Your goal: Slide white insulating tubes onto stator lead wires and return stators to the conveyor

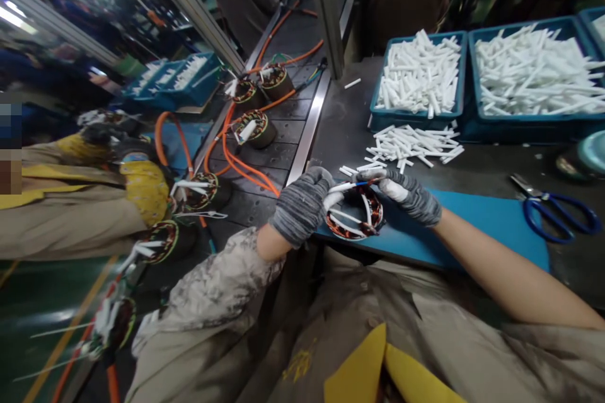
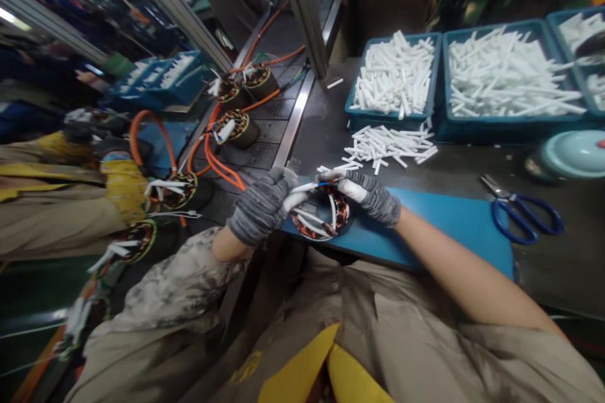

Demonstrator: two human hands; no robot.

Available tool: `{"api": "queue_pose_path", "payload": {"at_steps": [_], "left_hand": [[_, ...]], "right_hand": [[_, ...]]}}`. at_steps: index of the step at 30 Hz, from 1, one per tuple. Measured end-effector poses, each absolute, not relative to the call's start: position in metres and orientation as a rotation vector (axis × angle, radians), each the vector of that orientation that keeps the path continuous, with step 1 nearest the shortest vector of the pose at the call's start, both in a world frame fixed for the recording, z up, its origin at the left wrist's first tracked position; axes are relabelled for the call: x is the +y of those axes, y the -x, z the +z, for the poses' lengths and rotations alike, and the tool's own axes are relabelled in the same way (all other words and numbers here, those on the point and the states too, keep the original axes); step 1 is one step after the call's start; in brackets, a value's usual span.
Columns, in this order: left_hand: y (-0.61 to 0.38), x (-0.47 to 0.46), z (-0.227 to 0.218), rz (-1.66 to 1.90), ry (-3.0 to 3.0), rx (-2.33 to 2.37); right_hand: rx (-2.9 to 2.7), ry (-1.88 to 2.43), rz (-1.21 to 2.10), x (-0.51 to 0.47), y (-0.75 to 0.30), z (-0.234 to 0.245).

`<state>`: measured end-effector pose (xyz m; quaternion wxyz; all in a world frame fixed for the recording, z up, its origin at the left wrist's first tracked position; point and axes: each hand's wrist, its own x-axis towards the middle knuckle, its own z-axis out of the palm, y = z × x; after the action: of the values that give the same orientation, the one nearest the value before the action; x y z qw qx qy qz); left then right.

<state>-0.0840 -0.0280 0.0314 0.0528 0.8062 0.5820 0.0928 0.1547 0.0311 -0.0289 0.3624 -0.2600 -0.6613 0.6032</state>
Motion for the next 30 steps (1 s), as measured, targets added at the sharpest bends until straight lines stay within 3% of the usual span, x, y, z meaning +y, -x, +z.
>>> {"api": "queue_pose_path", "payload": {"at_steps": [3, 9, 18, 23, 26, 30], "left_hand": [[0.087, -0.033, 0.033, 0.333, -2.54, 1.937], [0.1, -0.023, 0.033, 0.476, -2.935, 1.743], [0.099, -0.029, 0.044, 0.613, -2.621, 1.607], [0.105, -0.023, 0.058, 0.373, -1.998, 1.439], [0.111, -0.023, 0.059, 0.375, -1.685, 1.297], [0.106, -0.016, 0.054, 0.176, -1.867, 1.404]], "right_hand": [[-1.775, 0.622, 1.711, 0.054, -0.158, -0.023], [-1.992, 0.561, 2.086, 0.099, -0.138, -0.001], [-2.012, 0.749, 2.1, 0.071, -0.12, 0.014], [-2.339, 0.829, 1.671, 0.06, -0.119, 0.022], [-2.422, 0.69, 1.63, 0.06, -0.121, 0.021], [-2.473, 0.782, 1.469, 0.056, -0.116, 0.017]]}}
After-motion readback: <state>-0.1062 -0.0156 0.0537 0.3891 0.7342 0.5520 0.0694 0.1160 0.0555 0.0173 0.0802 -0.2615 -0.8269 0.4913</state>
